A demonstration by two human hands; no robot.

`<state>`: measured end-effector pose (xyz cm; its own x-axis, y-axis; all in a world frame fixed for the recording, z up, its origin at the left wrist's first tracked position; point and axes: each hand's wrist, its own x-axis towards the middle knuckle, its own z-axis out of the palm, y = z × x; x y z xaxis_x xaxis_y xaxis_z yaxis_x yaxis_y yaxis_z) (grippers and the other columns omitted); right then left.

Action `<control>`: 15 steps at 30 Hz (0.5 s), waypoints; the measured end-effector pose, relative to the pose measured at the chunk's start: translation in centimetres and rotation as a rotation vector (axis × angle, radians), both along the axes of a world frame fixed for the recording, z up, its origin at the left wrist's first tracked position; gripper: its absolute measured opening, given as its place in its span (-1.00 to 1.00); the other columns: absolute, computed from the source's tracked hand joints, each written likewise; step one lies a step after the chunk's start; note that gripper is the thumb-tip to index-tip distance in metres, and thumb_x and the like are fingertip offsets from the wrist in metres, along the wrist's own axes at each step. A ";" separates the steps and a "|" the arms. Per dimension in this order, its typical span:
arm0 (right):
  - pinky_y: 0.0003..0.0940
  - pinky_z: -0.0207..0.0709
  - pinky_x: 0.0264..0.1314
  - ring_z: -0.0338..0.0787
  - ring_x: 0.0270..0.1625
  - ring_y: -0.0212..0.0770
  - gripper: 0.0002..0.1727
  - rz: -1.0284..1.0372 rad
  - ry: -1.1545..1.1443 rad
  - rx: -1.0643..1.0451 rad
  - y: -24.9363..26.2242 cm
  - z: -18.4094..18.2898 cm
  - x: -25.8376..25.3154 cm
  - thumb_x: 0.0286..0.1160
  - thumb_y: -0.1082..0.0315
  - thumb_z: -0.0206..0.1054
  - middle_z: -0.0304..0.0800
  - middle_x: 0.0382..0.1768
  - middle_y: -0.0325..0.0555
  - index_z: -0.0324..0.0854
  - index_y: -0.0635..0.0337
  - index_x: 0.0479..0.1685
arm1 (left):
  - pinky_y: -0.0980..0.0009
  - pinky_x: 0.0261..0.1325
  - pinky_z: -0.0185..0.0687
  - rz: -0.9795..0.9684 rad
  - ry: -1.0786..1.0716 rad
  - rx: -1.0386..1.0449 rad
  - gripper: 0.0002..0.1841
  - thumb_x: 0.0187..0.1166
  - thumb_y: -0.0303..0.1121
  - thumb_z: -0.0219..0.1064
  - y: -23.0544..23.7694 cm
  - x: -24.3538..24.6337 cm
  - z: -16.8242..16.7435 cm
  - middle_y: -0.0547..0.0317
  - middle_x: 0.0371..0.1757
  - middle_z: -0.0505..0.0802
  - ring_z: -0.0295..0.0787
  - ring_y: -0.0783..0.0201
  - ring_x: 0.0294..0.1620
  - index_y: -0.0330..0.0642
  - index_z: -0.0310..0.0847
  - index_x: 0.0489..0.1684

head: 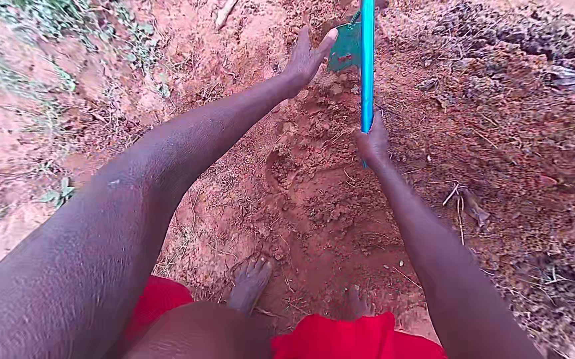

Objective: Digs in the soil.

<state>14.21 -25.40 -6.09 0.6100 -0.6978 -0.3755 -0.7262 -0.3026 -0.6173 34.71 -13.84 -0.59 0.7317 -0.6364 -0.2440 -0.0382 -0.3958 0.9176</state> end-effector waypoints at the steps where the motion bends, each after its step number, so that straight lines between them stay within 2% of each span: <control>1: 0.33 0.57 0.09 0.78 0.05 0.34 -0.37 0.031 0.059 -0.020 0.4 0.6 -1.5 0.57 0.40 0.36 0.73 0.05 0.41 0.27 0.25 0.64 | -0.06 0.74 0.23 0.043 0.055 -0.041 -0.14 0.80 0.11 0.07 -2.0 -0.1 0.5 -0.37 0.75 0.34 0.28 -0.12 0.77 -0.29 -0.20 0.89; 2: 0.36 0.57 0.07 0.78 0.04 0.37 -0.37 0.055 0.106 -0.028 0.9 1.2 -2.6 0.60 0.37 0.35 0.73 0.02 0.42 0.26 0.25 0.64 | -0.05 0.76 0.21 0.064 0.084 -0.090 -0.11 0.78 0.11 0.12 -4.0 0.0 0.9 -0.35 0.78 0.30 0.24 -0.10 0.79 -0.28 -0.22 0.91; 3: 0.39 0.56 0.06 0.78 0.03 0.40 -0.37 0.064 0.142 -0.028 1.5 1.7 -3.8 0.61 0.37 0.35 0.74 0.00 0.44 0.27 0.26 0.66 | -0.02 0.75 0.25 0.073 0.080 -0.139 -0.14 0.78 0.07 0.17 -5.7 -0.1 1.0 -0.36 0.74 0.37 0.31 -0.09 0.76 -0.31 -0.12 0.88; 5: 0.38 0.55 -0.03 0.77 -0.07 0.37 -0.45 0.070 0.172 -0.023 3.4 1.5 -6.4 0.61 0.37 0.35 0.73 -0.10 0.40 0.33 0.27 0.55 | 0.09 0.58 0.45 0.079 0.041 -0.231 -0.40 0.79 -0.14 0.22 -7.5 -0.9 0.2 -0.32 0.47 0.64 0.59 -0.03 0.51 -0.41 0.31 0.64; 6: 0.37 0.55 -0.07 0.76 -0.11 0.34 -0.48 0.067 0.179 -0.015 4.4 1.3 -7.5 0.62 0.36 0.35 0.72 -0.15 0.37 0.35 0.27 0.52 | 0.14 0.43 0.55 0.086 0.017 -0.242 -0.52 0.78 -0.23 0.24 -7.8 -1.4 -0.4 -0.26 0.30 0.75 0.70 0.03 0.32 -0.41 0.45 0.50; 8: 0.31 0.55 -0.15 0.74 -0.22 0.28 -0.51 0.056 0.162 0.011 6.2 1.0 -8.8 0.64 0.36 0.35 0.69 -0.23 0.34 0.36 0.29 0.48 | 0.19 0.27 0.62 0.031 -0.089 -0.192 -0.66 0.81 -0.33 0.13 -7.5 -2.1 -1.5 -0.15 0.11 0.80 0.77 0.11 0.08 -0.38 0.54 0.37; 10: 0.29 0.54 -0.16 0.73 -0.25 0.26 -0.52 0.047 0.162 0.047 7.8 1.0 -10.0 0.65 0.33 0.38 0.68 -0.27 0.31 0.38 0.29 0.46 | 0.18 0.21 0.60 -0.036 -0.209 -0.138 -0.67 0.86 -0.35 0.00 -6.4 -3.2 -2.1 -0.10 -0.01 0.81 0.76 0.14 0.00 -0.38 0.62 0.22; 13: 0.26 0.56 -0.06 0.75 -0.19 0.24 -0.52 0.009 0.160 0.078 10.3 1.6 -11.1 0.64 0.36 0.36 0.71 -0.24 0.30 0.41 0.30 0.48 | 0.24 0.07 0.59 -0.109 -0.291 -0.125 -0.67 0.85 -0.38 -0.05 -4.8 -4.4 -1.9 -0.06 -0.16 0.76 0.71 0.18 -0.15 -0.43 0.60 0.10; 15: 0.13 0.57 -0.01 0.76 -0.19 0.14 -0.55 0.005 0.155 0.069 12.0 1.9 -12.7 0.64 0.35 0.35 0.73 -0.25 0.23 0.45 0.34 0.43 | 0.26 -0.01 0.63 -0.098 -0.284 -0.136 -0.67 0.85 -0.38 -0.04 -3.4 -6.3 -2.1 -0.07 -0.22 0.76 0.73 0.19 -0.24 -0.46 0.62 0.06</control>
<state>1.49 -13.38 -4.19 0.5440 -0.6646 -0.5123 -0.8131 -0.2669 -0.5173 28.42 -17.25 -2.72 0.6924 -0.7196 0.0532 -0.3318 -0.2520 0.9091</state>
